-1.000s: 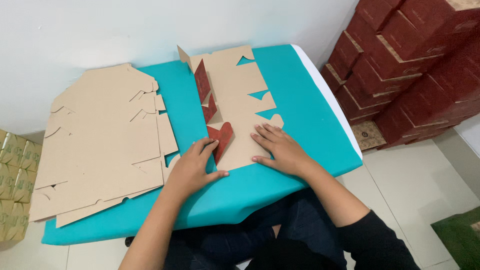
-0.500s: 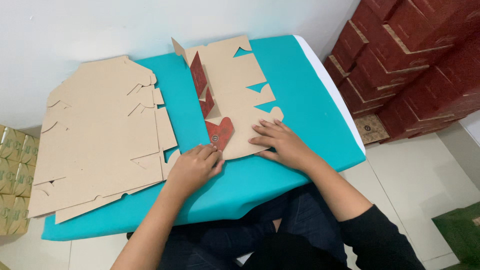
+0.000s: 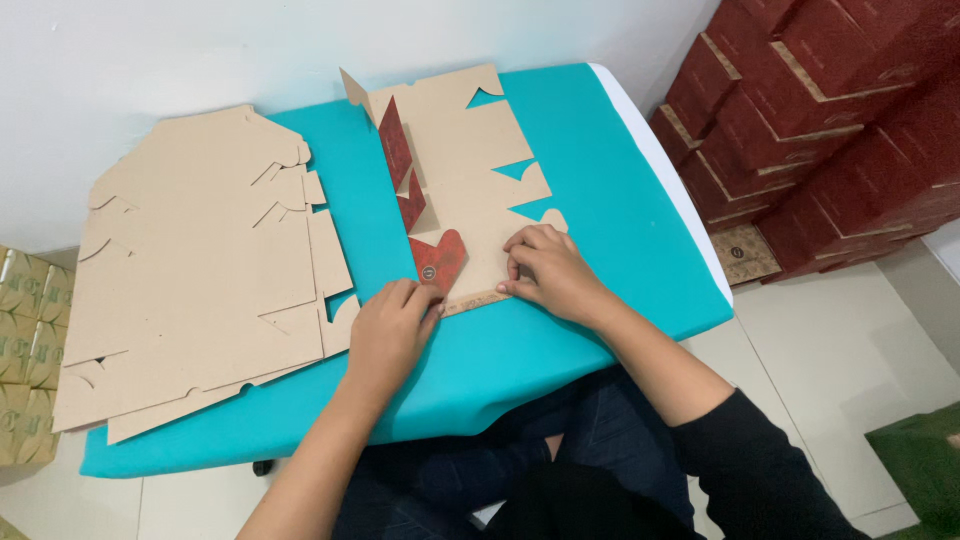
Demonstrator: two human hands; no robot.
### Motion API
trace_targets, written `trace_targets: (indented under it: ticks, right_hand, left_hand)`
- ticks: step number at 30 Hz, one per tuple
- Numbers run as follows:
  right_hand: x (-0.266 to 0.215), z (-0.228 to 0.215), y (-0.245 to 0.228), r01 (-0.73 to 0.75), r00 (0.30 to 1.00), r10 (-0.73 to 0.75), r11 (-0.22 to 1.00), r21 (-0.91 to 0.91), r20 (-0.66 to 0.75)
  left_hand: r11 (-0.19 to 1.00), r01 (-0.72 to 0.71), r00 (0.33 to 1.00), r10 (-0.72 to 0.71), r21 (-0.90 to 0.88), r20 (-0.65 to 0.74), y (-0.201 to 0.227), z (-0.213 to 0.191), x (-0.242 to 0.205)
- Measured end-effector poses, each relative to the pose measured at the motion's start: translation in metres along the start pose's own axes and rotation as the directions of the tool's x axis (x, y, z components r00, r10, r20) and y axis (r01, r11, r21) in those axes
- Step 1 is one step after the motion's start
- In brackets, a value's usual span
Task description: The person assembles a flat-packed cardboard box by folding the side flaps and tucking the tabs into slots to form a rectangular container. They then place the finished box onto a stack of similar boxes on the floor.
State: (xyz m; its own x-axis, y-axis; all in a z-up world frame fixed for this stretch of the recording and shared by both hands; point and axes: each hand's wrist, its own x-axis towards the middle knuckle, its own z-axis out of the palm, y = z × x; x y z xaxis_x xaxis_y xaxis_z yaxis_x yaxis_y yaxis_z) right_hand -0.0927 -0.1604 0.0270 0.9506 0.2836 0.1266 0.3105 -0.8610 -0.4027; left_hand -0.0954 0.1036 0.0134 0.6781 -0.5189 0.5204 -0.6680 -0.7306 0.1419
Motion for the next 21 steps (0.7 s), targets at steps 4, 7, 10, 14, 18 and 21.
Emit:
trace_targets:
  ticks: [4, 7, 10, 14, 18, 21]
  right_hand:
    - [-0.002, 0.007, -0.009, 0.039, 0.999, -0.04, 0.998, -0.043, -0.007]
    - [-0.007, 0.014, -0.024, 0.328, 0.941, -0.336, 0.932, -0.156, -0.031]
    - [-0.016, 0.015, -0.028, 0.435, 0.896, -0.441, 0.895, -0.099, -0.05]
    - [-0.024, 0.006, -0.034, 0.419, 0.9, -0.432, 0.894, -0.162, -0.056]
    - [-0.027, -0.001, -0.024, 0.369, 0.916, -0.392, 0.906, -0.206, -0.088]
    - [-0.035, -0.007, 0.002, 0.305, 0.923, -0.349, 0.92, -0.248, -0.162]
  left_hand:
    - [0.982, -0.08, 0.997, 0.082, 0.171, -0.009, 0.01, 0.0, -0.002]
    - [0.98, -0.122, 0.992, 0.123, 0.156, 0.003, 0.009, 0.007, -0.006]
    - [0.962, -0.153, 0.987, 0.16, 0.228, -0.015, 0.009, 0.006, -0.006]
    - [0.927, -0.222, 0.972, 0.236, 0.302, -0.01, 0.013, -0.011, -0.002]
    - [0.909, -0.237, 0.967, 0.254, 0.343, -0.005, 0.011, -0.008, -0.004]
    - [0.92, -0.207, 0.973, 0.23, 0.333, -0.032, 0.013, -0.009, -0.003]
